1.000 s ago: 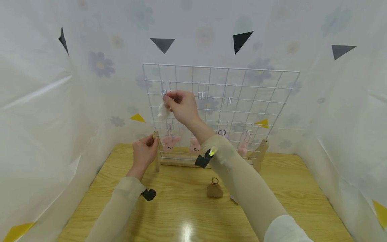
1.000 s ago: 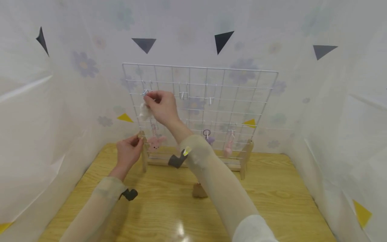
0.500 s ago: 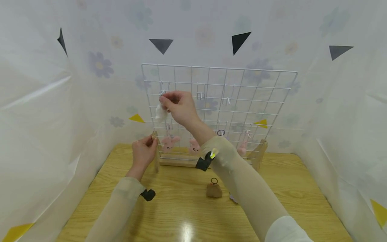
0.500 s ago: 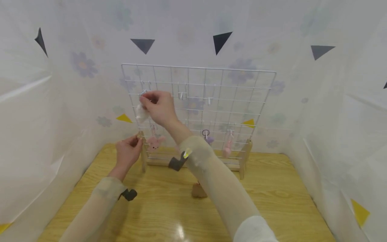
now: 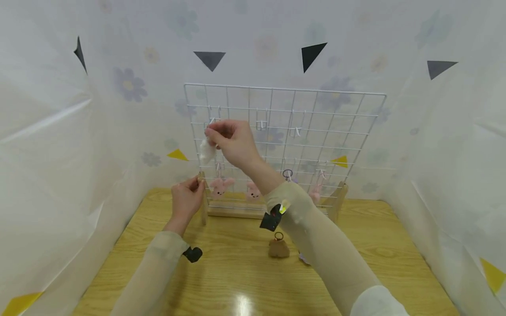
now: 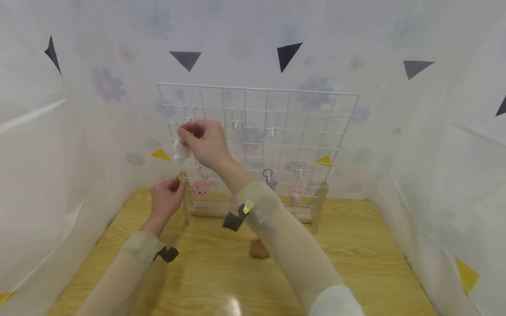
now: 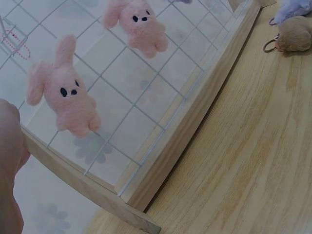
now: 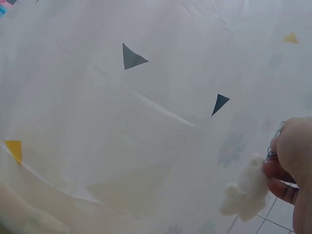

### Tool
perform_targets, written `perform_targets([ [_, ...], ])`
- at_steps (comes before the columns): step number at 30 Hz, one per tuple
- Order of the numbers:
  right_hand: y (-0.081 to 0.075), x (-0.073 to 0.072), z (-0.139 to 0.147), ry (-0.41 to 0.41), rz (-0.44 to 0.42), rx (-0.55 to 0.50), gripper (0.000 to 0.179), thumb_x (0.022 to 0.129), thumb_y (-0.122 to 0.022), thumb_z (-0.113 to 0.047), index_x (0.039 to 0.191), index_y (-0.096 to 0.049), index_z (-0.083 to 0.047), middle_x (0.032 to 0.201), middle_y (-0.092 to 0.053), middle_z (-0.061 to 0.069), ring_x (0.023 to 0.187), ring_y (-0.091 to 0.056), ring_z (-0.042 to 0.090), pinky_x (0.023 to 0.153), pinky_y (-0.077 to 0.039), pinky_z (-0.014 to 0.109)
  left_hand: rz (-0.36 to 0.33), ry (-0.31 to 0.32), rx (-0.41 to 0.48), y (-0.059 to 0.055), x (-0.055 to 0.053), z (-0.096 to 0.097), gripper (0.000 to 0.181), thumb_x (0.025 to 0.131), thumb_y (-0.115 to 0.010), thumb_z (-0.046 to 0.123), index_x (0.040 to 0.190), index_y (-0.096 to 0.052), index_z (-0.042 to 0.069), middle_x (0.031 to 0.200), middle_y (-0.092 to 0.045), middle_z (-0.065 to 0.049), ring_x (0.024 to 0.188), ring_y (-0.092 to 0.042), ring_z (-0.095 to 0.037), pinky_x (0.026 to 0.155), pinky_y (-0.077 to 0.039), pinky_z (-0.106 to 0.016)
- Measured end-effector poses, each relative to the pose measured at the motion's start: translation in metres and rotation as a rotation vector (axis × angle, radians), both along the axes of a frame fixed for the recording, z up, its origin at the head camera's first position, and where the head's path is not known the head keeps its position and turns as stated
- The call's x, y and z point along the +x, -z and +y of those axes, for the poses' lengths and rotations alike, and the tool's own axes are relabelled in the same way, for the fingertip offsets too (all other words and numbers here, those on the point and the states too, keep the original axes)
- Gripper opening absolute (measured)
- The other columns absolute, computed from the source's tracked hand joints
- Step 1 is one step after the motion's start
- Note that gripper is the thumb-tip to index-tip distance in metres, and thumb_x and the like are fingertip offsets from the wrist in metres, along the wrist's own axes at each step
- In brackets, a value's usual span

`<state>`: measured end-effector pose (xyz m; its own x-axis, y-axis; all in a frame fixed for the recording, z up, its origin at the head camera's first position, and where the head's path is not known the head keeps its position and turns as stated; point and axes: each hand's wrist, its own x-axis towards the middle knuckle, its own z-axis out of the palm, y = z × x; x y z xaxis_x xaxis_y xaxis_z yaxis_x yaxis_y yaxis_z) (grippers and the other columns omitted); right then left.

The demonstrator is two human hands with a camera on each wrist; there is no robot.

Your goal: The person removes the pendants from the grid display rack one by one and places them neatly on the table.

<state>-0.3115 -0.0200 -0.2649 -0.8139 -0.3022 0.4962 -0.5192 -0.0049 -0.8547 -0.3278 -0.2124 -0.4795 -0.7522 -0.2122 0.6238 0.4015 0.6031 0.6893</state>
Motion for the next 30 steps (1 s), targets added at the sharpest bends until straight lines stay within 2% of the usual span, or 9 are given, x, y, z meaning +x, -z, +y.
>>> perform_targets([
  [3, 0.000, 0.003, 0.004, -0.018, 0.008, -0.009, 0.010, 0.102, -0.072, -0.005, 0.102, -0.076, 0.003, 0.090, -0.073, 0.011, 0.079, -0.068, 0.024, 0.073, -0.061, 0.038, -0.010, -0.001, 0.000, -0.001, 0.000, 0.001, 0.021, 0.097, -0.075, 0.006, 0.113, -0.077, -0.008, 0.095, -0.077, -0.023, 0.078, -0.078, -0.032, 0.065, -0.064, -0.040],
  [8, 0.001, 0.008, 0.011, -0.042, 0.018, -0.016, 0.009, 0.101, -0.072, -0.004, 0.101, -0.076, 0.004, 0.091, -0.075, 0.012, 0.078, -0.069, 0.024, 0.073, -0.061, 0.034, -0.015, -0.001, -0.005, -0.002, -0.001, 0.003, 0.022, 0.098, -0.075, 0.007, 0.114, -0.077, -0.008, 0.096, -0.077, -0.024, 0.079, -0.078, -0.033, 0.066, -0.064, -0.042],
  [15, 0.003, 0.022, 0.019, -0.064, 0.006, -0.050, 0.007, 0.099, -0.073, -0.001, 0.100, -0.075, 0.005, 0.092, -0.076, 0.014, 0.076, -0.070, 0.021, 0.074, -0.062, 0.034, -0.033, -0.012, -0.003, 0.000, 0.000, 0.001, 0.023, 0.098, -0.075, 0.008, 0.115, -0.076, -0.008, 0.098, -0.077, -0.024, 0.080, -0.079, -0.033, 0.067, -0.065, -0.042],
  [22, 0.007, 0.031, 0.028, -0.106, 0.026, -0.104, 0.004, 0.096, -0.071, 0.004, 0.095, -0.073, 0.008, 0.087, -0.074, 0.015, 0.072, -0.068, 0.018, 0.069, -0.060, 0.029, -0.002, -0.005, -0.007, 0.003, -0.001, 0.000, 0.021, 0.098, -0.075, 0.007, 0.112, -0.077, -0.009, 0.096, -0.077, -0.025, 0.079, -0.078, -0.033, 0.067, -0.064, -0.042],
  [30, 0.018, 0.038, 0.043, -0.106, 0.030, -0.088, 0.004, 0.096, -0.073, 0.006, 0.092, -0.074, 0.007, 0.085, -0.074, 0.019, 0.070, -0.068, 0.020, 0.068, -0.061, 0.031, 0.004, -0.021, -0.021, 0.004, -0.001, 0.000, 0.022, 0.098, -0.076, 0.009, 0.112, -0.078, -0.007, 0.093, -0.078, -0.023, 0.076, -0.078, -0.031, 0.065, -0.064, -0.043],
])
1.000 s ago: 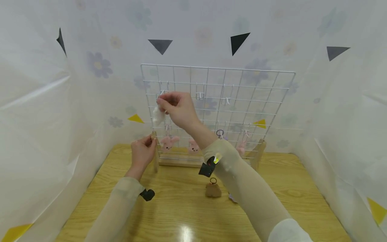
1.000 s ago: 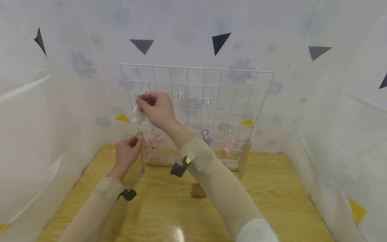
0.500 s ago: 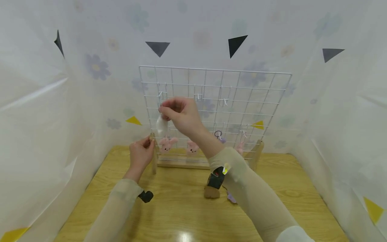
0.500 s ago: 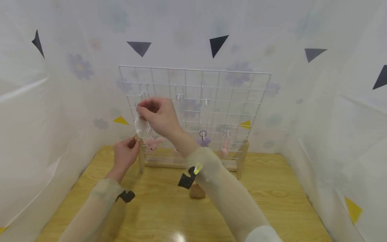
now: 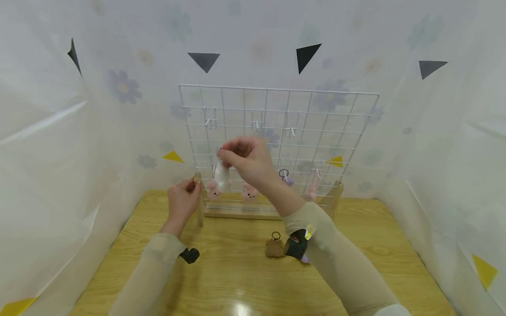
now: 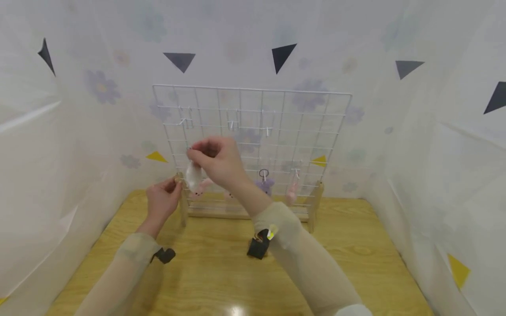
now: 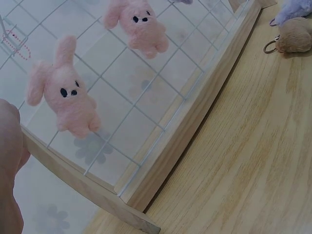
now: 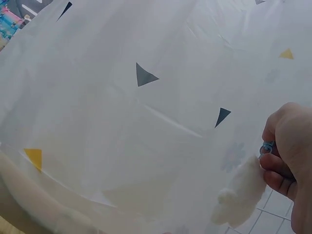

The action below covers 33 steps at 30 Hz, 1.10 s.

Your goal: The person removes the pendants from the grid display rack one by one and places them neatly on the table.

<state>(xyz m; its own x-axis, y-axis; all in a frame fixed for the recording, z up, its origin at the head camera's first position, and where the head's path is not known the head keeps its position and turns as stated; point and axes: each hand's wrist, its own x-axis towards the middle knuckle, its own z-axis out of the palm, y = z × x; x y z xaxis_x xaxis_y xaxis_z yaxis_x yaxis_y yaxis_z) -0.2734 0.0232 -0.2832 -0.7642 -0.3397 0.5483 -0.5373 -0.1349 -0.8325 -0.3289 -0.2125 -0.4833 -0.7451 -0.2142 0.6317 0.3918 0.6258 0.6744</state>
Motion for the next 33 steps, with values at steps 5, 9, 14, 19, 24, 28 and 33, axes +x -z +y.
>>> perform_targets([
  [5, 0.007, 0.003, 0.008, -0.002, -0.005, 0.012, 0.005, 0.096, -0.074, 0.005, 0.093, -0.074, 0.010, 0.083, -0.074, 0.015, 0.069, -0.068, 0.019, 0.068, -0.060, 0.031, 0.016, -0.002, -0.005, 0.000, -0.003, -0.001, 0.020, 0.097, -0.076, 0.008, 0.110, -0.079, -0.007, 0.091, -0.078, -0.022, 0.075, -0.078, -0.031, 0.063, -0.064, -0.043],
  [9, 0.015, 0.005, 0.015, -0.015, -0.004, 0.017, 0.005, 0.096, -0.074, 0.004, 0.094, -0.074, 0.008, 0.082, -0.074, 0.014, 0.069, -0.068, 0.021, 0.068, -0.060, 0.034, 0.014, -0.005, -0.006, 0.000, -0.003, -0.002, 0.019, 0.097, -0.076, 0.007, 0.110, -0.079, -0.006, 0.091, -0.078, -0.021, 0.074, -0.078, -0.029, 0.063, -0.064, -0.040],
  [14, 0.029, 0.009, 0.022, -0.019, 0.005, 0.036, 0.005, 0.097, -0.073, 0.004, 0.092, -0.075, 0.006, 0.081, -0.074, 0.013, 0.069, -0.068, 0.022, 0.067, -0.061, 0.045, 0.001, 0.002, 0.006, 0.002, 0.000, -0.002, 0.020, 0.096, -0.076, 0.006, 0.111, -0.079, -0.006, 0.092, -0.078, -0.022, 0.074, -0.078, -0.030, 0.062, -0.062, -0.028],
  [19, 0.044, 0.013, 0.025, -0.025, -0.016, 0.028, 0.006, 0.096, -0.073, 0.004, 0.091, -0.076, 0.002, 0.082, -0.074, 0.013, 0.069, -0.069, 0.021, 0.064, -0.060, 0.033, 0.012, -0.002, 0.004, 0.001, 0.000, -0.002, 0.019, 0.096, -0.076, 0.007, 0.110, -0.079, -0.007, 0.092, -0.078, -0.022, 0.074, -0.078, -0.030, 0.061, -0.054, -0.014],
  [24, 0.061, 0.015, 0.028, -0.020, -0.017, 0.023, 0.005, 0.096, -0.073, 0.007, 0.091, -0.075, 0.005, 0.082, -0.073, 0.017, 0.069, -0.069, 0.020, 0.064, -0.060, 0.029, 0.019, 0.009, 0.005, 0.001, -0.001, -0.003, 0.020, 0.096, -0.076, 0.006, 0.111, -0.079, -0.006, 0.092, -0.078, -0.022, 0.073, -0.078, -0.030, 0.060, -0.047, -0.004],
  [28, 0.073, 0.016, 0.032, -0.010, -0.045, 0.030, 0.005, 0.096, -0.074, 0.005, 0.092, -0.075, 0.004, 0.083, -0.073, 0.018, 0.070, -0.069, 0.020, 0.067, -0.061, 0.030, 0.014, 0.011, 0.013, 0.003, 0.000, -0.003, 0.021, 0.096, -0.077, 0.005, 0.112, -0.078, -0.006, 0.093, -0.078, -0.022, 0.074, -0.078, -0.031, 0.060, -0.045, -0.002],
  [33, 0.086, 0.017, 0.038, -0.002, -0.042, 0.065, 0.006, 0.097, -0.074, 0.002, 0.091, -0.075, 0.004, 0.083, -0.073, 0.017, 0.070, -0.069, 0.021, 0.066, -0.061, 0.032, 0.005, 0.008, 0.025, 0.003, -0.001, -0.003, 0.021, 0.096, -0.077, 0.006, 0.113, -0.079, -0.005, 0.093, -0.078, -0.022, 0.075, -0.078, -0.031, 0.060, -0.045, -0.002],
])
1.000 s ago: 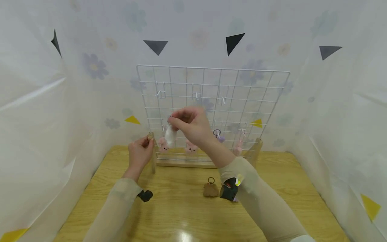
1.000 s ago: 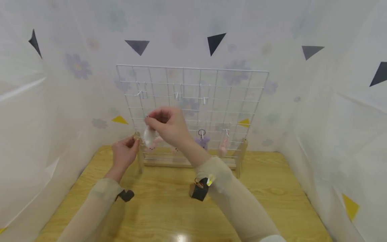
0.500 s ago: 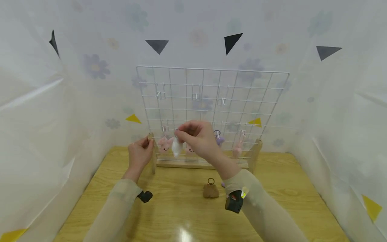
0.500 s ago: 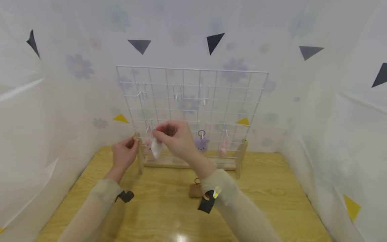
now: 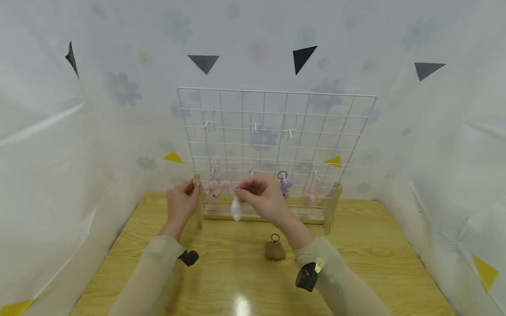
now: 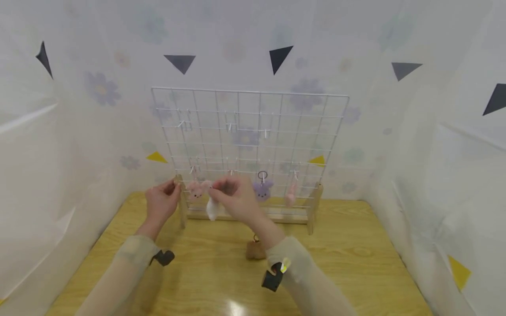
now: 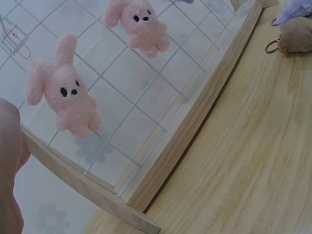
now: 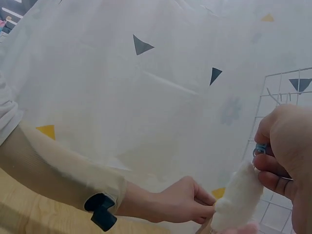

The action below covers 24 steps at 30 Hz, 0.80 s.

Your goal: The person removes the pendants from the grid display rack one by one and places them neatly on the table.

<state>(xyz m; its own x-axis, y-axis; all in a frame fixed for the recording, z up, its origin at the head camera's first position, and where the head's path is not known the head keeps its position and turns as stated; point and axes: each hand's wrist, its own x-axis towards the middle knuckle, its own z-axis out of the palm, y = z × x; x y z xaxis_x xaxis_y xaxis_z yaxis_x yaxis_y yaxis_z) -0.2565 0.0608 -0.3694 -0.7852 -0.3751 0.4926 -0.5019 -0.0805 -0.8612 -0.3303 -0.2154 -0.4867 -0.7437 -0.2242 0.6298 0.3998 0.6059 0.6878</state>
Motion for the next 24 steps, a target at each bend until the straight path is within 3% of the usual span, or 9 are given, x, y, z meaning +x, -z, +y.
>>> perform_targets([
  [8, 0.025, 0.002, 0.006, 0.029, -0.014, 0.063, 0.006, 0.098, -0.074, 0.000, 0.094, -0.075, 0.005, 0.086, -0.074, 0.014, 0.073, -0.070, 0.020, 0.068, -0.062, 0.030, 0.015, 0.005, 0.000, 0.001, -0.001, -0.001, 0.020, 0.095, -0.077, 0.006, 0.112, -0.079, -0.006, 0.093, -0.078, -0.022, 0.075, -0.078, -0.031, 0.061, -0.046, -0.001],
  [13, 0.040, 0.004, 0.007, 0.051, -0.073, 0.107, 0.007, 0.097, -0.076, 0.000, 0.096, -0.075, 0.007, 0.090, -0.074, 0.012, 0.076, -0.070, 0.017, 0.069, -0.062, 0.030, 0.010, 0.011, 0.004, 0.000, 0.000, -0.001, 0.021, 0.096, -0.077, 0.006, 0.112, -0.079, -0.006, 0.093, -0.078, -0.022, 0.075, -0.078, -0.031, 0.060, -0.046, -0.002],
  [24, 0.072, 0.007, 0.009, 0.007, -0.146, 0.148, 0.007, 0.097, -0.075, -0.001, 0.097, -0.075, 0.006, 0.090, -0.075, 0.011, 0.078, -0.070, 0.016, 0.072, -0.060, 0.027, 0.017, 0.011, -0.014, 0.000, 0.001, 0.000, 0.021, 0.096, -0.076, 0.005, 0.112, -0.078, -0.008, 0.093, -0.077, -0.023, 0.075, -0.078, -0.032, 0.061, -0.046, -0.002],
])
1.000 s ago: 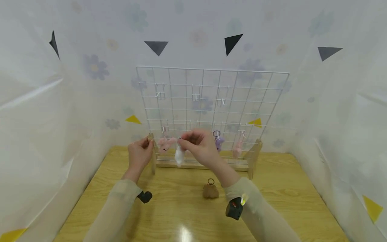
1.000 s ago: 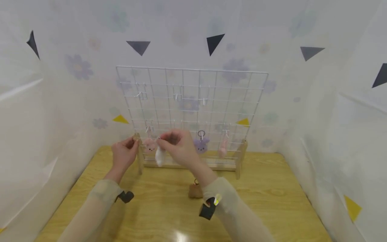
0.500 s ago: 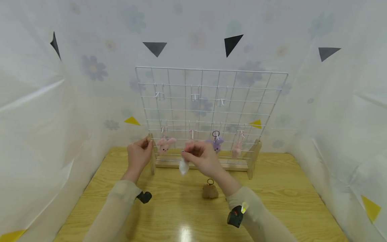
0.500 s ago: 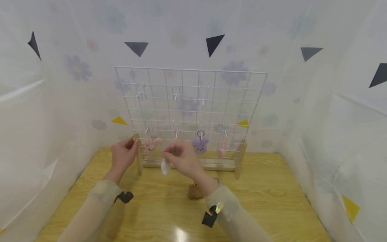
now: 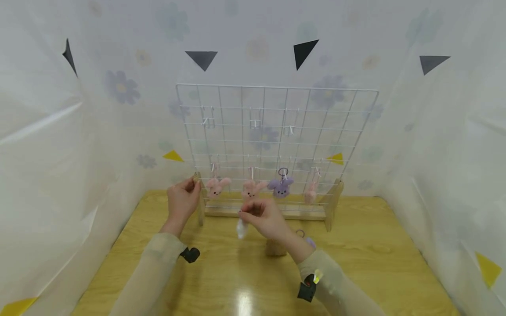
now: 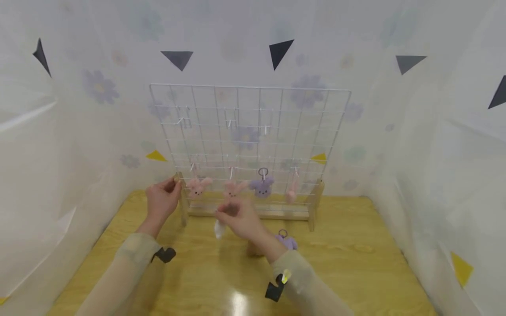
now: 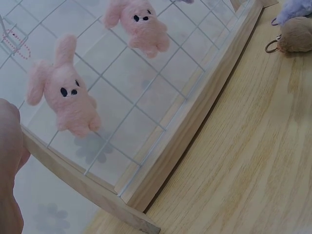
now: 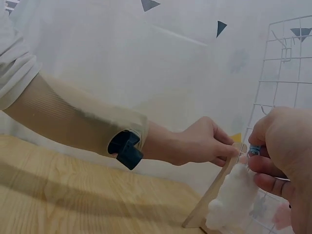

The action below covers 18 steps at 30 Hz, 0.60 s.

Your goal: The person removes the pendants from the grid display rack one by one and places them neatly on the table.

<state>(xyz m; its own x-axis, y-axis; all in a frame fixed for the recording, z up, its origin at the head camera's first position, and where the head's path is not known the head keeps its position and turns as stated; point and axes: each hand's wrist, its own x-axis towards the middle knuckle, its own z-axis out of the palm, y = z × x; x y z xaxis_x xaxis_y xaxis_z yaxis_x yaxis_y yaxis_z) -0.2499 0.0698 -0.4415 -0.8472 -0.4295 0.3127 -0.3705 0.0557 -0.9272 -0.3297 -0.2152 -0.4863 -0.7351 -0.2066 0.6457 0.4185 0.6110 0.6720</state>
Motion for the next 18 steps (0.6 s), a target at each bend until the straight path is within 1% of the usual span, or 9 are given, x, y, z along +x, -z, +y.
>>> perform_targets([
  [5, 0.013, 0.002, 0.002, -0.036, -0.021, 0.030, 0.007, 0.098, -0.075, -0.003, 0.097, -0.076, 0.004, 0.090, -0.076, 0.010, 0.079, -0.071, 0.019, 0.072, -0.061, 0.029, -0.012, -0.002, 0.010, -0.001, 0.000, 0.001, 0.021, 0.096, -0.076, 0.005, 0.113, -0.078, -0.007, 0.093, -0.078, -0.023, 0.075, -0.078, -0.032, 0.061, -0.047, -0.003],
  [7, 0.018, 0.003, 0.002, -0.049, -0.038, 0.040, 0.007, 0.099, -0.075, -0.004, 0.098, -0.076, 0.003, 0.091, -0.076, 0.011, 0.080, -0.071, 0.020, 0.074, -0.062, 0.032, -0.020, 0.003, 0.019, 0.000, 0.000, 0.001, 0.021, 0.096, -0.076, 0.005, 0.113, -0.078, -0.007, 0.094, -0.077, -0.023, 0.076, -0.078, -0.032, 0.062, -0.047, -0.003],
  [11, 0.028, 0.007, 0.002, -0.063, -0.076, 0.073, 0.008, 0.099, -0.075, -0.008, 0.100, -0.076, 0.001, 0.093, -0.076, 0.009, 0.082, -0.071, 0.018, 0.075, -0.062, 0.035, -0.036, 0.009, 0.031, 0.001, 0.001, 0.001, 0.021, 0.096, -0.076, 0.004, 0.113, -0.078, -0.008, 0.094, -0.077, -0.023, 0.077, -0.078, -0.032, 0.061, -0.048, -0.003],
  [18, 0.036, 0.012, 0.002, -0.082, -0.072, 0.106, 0.009, 0.099, -0.076, -0.010, 0.100, -0.076, -0.001, 0.093, -0.076, 0.006, 0.082, -0.072, 0.017, 0.074, -0.061, 0.030, -0.017, -0.008, 0.008, -0.001, 0.000, 0.000, 0.021, 0.096, -0.076, 0.006, 0.113, -0.078, -0.007, 0.093, -0.078, -0.023, 0.075, -0.078, -0.031, 0.061, -0.047, -0.003],
])
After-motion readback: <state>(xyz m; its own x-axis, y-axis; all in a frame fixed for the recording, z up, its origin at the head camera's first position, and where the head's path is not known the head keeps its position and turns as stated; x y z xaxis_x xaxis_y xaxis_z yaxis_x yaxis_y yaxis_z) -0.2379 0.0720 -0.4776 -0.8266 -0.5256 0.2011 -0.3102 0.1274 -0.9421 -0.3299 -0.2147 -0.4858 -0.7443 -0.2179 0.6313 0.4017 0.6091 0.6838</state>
